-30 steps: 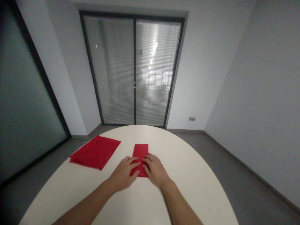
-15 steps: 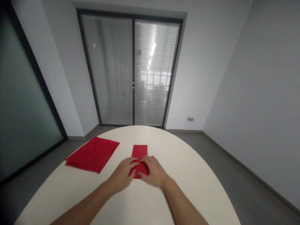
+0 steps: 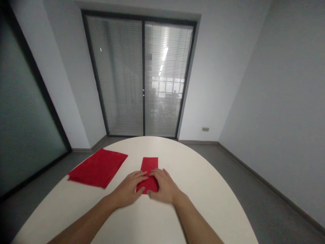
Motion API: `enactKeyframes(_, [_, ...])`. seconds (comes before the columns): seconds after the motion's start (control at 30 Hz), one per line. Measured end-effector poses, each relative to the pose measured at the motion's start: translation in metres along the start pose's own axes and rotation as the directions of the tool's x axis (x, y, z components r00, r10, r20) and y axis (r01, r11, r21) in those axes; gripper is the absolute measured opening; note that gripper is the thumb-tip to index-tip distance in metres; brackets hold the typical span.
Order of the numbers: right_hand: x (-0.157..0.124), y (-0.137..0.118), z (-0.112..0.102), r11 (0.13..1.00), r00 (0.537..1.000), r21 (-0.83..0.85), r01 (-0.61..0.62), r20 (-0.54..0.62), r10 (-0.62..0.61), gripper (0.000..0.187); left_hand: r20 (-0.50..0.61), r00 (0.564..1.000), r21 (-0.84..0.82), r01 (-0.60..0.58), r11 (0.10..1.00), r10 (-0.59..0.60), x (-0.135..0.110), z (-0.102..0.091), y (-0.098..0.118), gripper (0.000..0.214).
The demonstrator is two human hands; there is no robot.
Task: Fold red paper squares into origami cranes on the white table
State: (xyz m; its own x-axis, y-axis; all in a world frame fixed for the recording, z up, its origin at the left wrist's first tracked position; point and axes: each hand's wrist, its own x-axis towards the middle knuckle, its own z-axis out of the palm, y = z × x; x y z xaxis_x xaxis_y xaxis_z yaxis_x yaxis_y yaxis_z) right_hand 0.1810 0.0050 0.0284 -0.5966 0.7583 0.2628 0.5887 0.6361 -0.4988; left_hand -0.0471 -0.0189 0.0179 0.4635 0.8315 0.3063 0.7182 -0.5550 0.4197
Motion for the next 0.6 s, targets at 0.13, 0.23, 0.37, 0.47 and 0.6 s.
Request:
enactKeyframes(0.13, [-0.001,0.003,0.001,1.000,1.000,-0.001,0.004,0.008,-0.004,0.065,0.022,1.000,-0.003,-0.021,1.000,0.021,0.000,0.000,-0.002,0.047])
enactKeyframes(0.23, [0.000,0.005,0.002,1.000,1.000,0.006,0.003,-0.002,-0.003,0.063,0.022,0.999,-0.005,-0.032,0.999,0.032,-0.003,-0.002,-0.001,0.044])
enactKeyframes(0.37, [0.000,0.006,0.003,1.000,1.000,0.014,-0.005,-0.005,0.006,0.057,0.044,0.996,-0.022,-0.075,0.997,0.076,-0.008,-0.010,0.002,0.037])
enactKeyframes(0.47, [-0.001,0.007,0.003,1.000,1.000,0.014,-0.009,0.006,0.009,0.055,0.052,0.994,-0.036,-0.098,0.995,0.100,-0.010,-0.014,0.005,0.033])
enactKeyframes(0.6, [-0.002,0.007,0.000,1.000,1.000,-0.002,0.009,0.005,-0.009,0.060,0.052,0.996,-0.034,-0.076,0.997,0.078,-0.011,-0.016,0.006,0.031])
